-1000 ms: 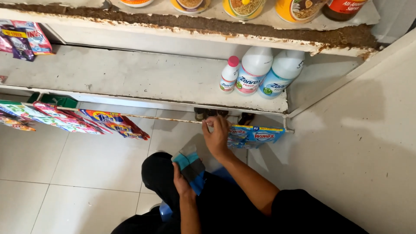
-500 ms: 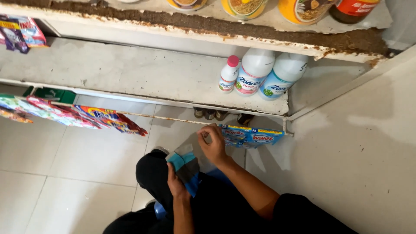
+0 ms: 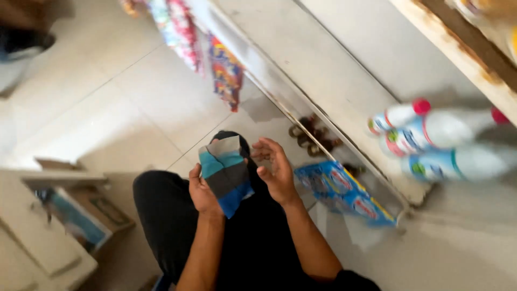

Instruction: Cleaning canned goods and detergent bottles with a cloth and organizing them on retail shelves.

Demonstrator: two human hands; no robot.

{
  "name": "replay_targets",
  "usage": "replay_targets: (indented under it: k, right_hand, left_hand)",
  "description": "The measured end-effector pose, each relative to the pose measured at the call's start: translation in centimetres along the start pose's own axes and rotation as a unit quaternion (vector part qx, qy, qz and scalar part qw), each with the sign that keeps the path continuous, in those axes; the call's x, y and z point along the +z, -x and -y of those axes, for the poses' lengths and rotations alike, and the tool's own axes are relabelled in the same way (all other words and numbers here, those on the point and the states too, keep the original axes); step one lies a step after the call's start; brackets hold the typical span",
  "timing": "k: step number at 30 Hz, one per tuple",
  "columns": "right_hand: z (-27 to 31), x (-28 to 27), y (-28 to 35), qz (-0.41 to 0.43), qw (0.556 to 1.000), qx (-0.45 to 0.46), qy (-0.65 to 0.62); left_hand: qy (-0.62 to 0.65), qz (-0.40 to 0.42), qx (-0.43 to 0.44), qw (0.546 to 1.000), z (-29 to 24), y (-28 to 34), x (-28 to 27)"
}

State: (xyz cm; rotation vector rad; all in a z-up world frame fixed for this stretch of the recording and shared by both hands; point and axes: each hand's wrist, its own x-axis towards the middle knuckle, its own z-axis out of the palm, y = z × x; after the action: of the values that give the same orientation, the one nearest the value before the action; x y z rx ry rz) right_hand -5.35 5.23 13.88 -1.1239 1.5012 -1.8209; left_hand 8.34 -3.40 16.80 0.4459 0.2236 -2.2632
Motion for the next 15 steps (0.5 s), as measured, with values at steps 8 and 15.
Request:
replay_targets:
  k: [8, 15]
  right_hand:
    - [0.2, 8.0, -0.7, 0.157, 0.984, -0.014, 0.089]
    - [0.7, 17.9, -2.3, 0.251, 0.966, -0.044, 0.043]
  left_hand:
    - [0.105, 0.01, 0.136, 0.985, -4.3, 0.3, -10.1]
    - [0.134, 0.027, 0.292, 0.946, -12.3, 7.2, -2.1]
